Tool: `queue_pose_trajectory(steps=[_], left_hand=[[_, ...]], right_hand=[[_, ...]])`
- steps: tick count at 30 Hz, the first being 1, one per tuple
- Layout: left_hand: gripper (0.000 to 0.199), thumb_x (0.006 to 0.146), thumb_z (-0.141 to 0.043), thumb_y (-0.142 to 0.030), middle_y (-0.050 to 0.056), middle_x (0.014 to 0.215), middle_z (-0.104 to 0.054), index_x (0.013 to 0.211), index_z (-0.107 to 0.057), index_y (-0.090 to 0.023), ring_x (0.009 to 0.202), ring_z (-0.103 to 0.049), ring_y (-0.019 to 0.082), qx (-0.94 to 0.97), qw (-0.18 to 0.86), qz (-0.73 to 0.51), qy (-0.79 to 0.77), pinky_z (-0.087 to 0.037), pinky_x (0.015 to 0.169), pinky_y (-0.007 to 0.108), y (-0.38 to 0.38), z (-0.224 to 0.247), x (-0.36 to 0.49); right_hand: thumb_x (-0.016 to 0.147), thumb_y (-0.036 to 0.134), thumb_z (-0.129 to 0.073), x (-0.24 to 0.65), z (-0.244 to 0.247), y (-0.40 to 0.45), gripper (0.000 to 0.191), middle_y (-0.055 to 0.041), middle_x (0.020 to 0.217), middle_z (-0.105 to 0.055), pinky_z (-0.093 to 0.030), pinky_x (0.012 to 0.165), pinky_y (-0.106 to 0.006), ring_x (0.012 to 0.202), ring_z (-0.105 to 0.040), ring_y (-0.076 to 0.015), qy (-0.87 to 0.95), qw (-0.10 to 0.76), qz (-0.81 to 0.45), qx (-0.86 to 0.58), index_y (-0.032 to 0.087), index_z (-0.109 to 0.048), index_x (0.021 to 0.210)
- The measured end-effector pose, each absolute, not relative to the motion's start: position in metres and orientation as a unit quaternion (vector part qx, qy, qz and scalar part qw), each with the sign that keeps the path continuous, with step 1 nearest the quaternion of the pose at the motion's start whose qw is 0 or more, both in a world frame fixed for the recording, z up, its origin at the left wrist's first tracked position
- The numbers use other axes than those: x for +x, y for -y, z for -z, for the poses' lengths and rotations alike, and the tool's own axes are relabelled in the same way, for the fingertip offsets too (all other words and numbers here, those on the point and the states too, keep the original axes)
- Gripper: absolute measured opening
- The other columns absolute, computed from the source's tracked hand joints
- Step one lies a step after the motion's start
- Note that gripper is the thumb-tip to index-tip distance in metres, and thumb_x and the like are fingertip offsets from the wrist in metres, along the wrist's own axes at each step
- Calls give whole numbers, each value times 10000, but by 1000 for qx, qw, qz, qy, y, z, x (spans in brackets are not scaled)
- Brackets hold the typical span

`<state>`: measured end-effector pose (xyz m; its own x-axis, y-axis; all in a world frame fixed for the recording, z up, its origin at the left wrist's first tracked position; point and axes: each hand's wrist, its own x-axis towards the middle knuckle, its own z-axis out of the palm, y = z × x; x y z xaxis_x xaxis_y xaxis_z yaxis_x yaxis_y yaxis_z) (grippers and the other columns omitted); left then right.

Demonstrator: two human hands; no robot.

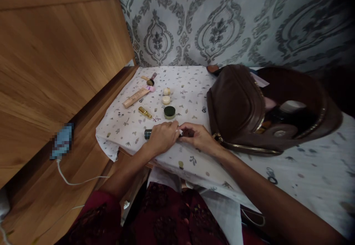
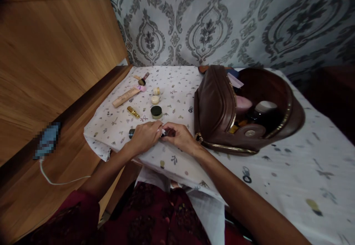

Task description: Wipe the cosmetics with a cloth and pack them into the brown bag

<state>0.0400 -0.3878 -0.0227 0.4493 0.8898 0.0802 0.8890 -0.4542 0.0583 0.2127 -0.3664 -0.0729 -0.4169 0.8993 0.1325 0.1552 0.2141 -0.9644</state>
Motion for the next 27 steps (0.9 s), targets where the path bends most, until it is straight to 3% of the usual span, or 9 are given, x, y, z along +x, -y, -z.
queue_pose_trajectory(steps=[11,18,22,27], left_hand=[[258,1014,-361,-285,59,916,-683,935,-592,-202,874,-623,198,814,-18,-122,-568,-453,775,294,398,33,-19],[283,1021,-340,-285,58,881,-660,921,-586,-187,869,-596,206,792,-30,-159,-589,-442,807,314,405,44,-41],[273,1008,-373,-249,83,886,-680,883,-604,-173,899,-612,230,788,-41,-132,-600,-445,823,339,402,37,-28],[304,1015,-380,-325,116,949,-711,1012,-633,-158,895,-660,256,812,-41,-54,-580,-470,798,372,398,24,21]], right_hand=[[742,258,-723,215,77,368,194,14,685,-575,-411,607,-311,622,-485,-158,707,361,-467,-391,241,-706,935],[812,300,-721,218,69,368,220,-75,947,-653,-468,802,-411,840,-570,-246,803,326,-322,-381,250,-717,1027],[850,266,-683,217,68,369,164,-85,936,-658,-469,820,-414,895,-581,-268,827,312,-294,-364,237,-715,1008],[838,206,-677,216,72,370,125,-67,897,-659,-474,783,-377,870,-587,-251,837,340,-258,-343,227,-693,960]])
